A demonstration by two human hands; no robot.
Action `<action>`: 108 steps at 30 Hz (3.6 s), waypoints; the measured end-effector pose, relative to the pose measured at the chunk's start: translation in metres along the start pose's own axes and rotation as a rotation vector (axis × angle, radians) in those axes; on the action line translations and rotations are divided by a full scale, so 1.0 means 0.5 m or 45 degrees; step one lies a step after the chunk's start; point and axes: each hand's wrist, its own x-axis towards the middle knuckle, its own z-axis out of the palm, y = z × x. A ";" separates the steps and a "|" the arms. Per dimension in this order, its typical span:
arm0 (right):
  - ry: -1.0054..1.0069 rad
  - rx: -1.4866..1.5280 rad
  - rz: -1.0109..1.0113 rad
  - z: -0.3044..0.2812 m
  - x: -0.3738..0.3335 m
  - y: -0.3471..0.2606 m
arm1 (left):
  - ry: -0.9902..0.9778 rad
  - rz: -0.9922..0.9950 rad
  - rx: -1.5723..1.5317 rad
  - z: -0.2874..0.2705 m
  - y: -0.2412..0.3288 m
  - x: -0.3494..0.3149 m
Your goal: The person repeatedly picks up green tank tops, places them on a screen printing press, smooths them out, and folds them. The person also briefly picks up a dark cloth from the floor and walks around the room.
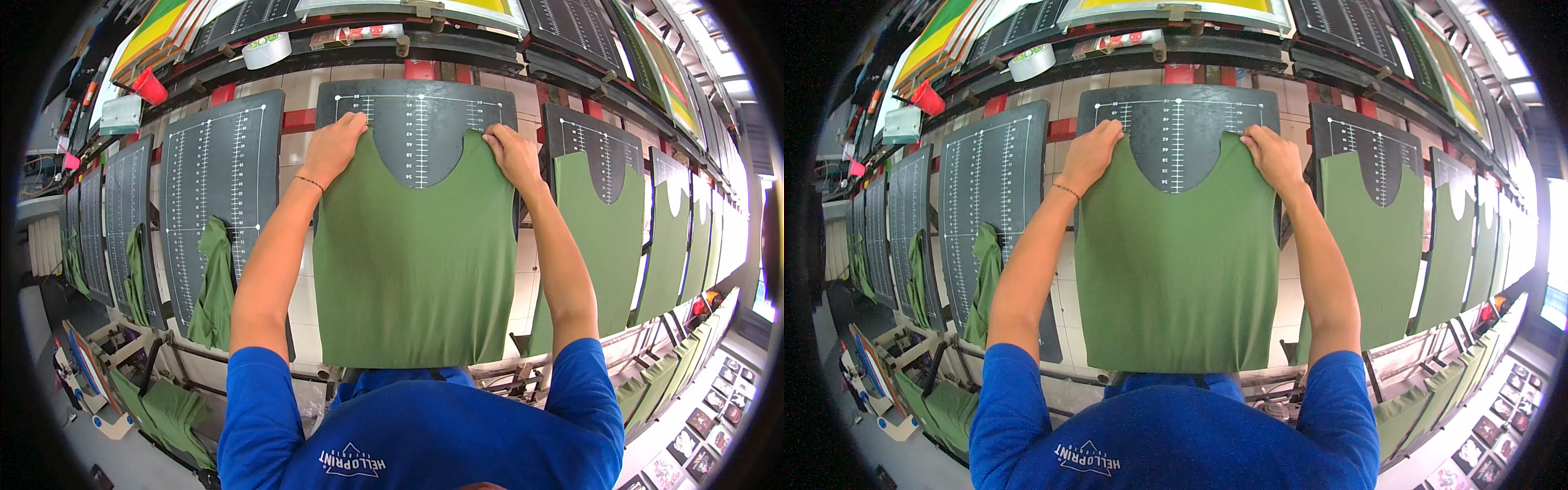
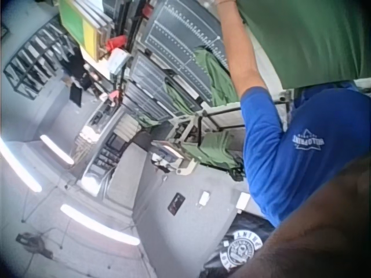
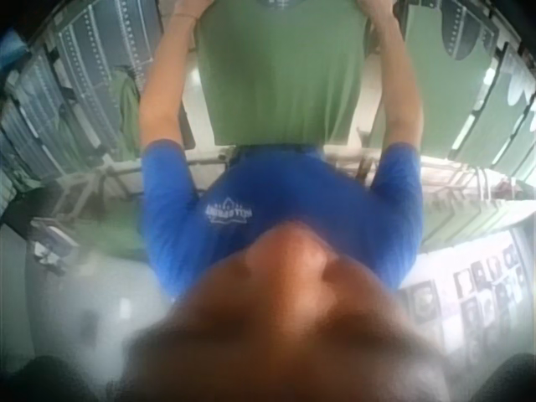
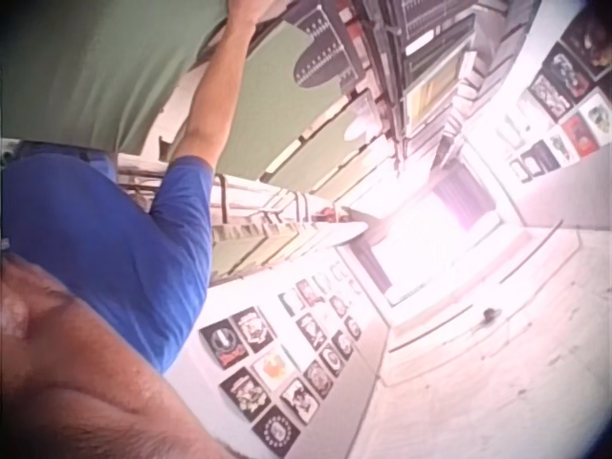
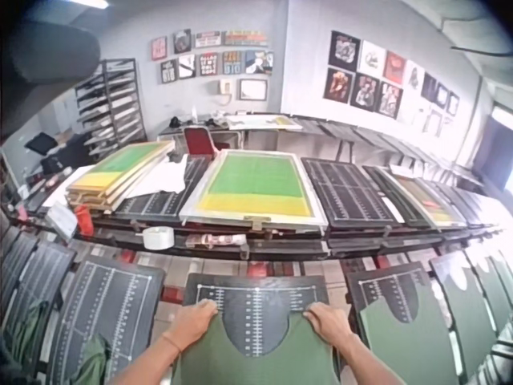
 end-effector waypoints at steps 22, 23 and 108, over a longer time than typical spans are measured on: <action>-0.403 0.908 1.158 -0.124 -0.566 -0.176 | 0.080 -1.148 -0.848 -0.019 0.163 -0.685; -0.565 1.038 1.350 -0.160 -0.635 -0.226 | -0.115 -1.234 -0.987 -0.070 0.225 -0.720; -1.115 0.591 -1.035 0.189 -0.446 -0.726 | 0.390 -0.585 -0.137 -0.114 0.077 -0.222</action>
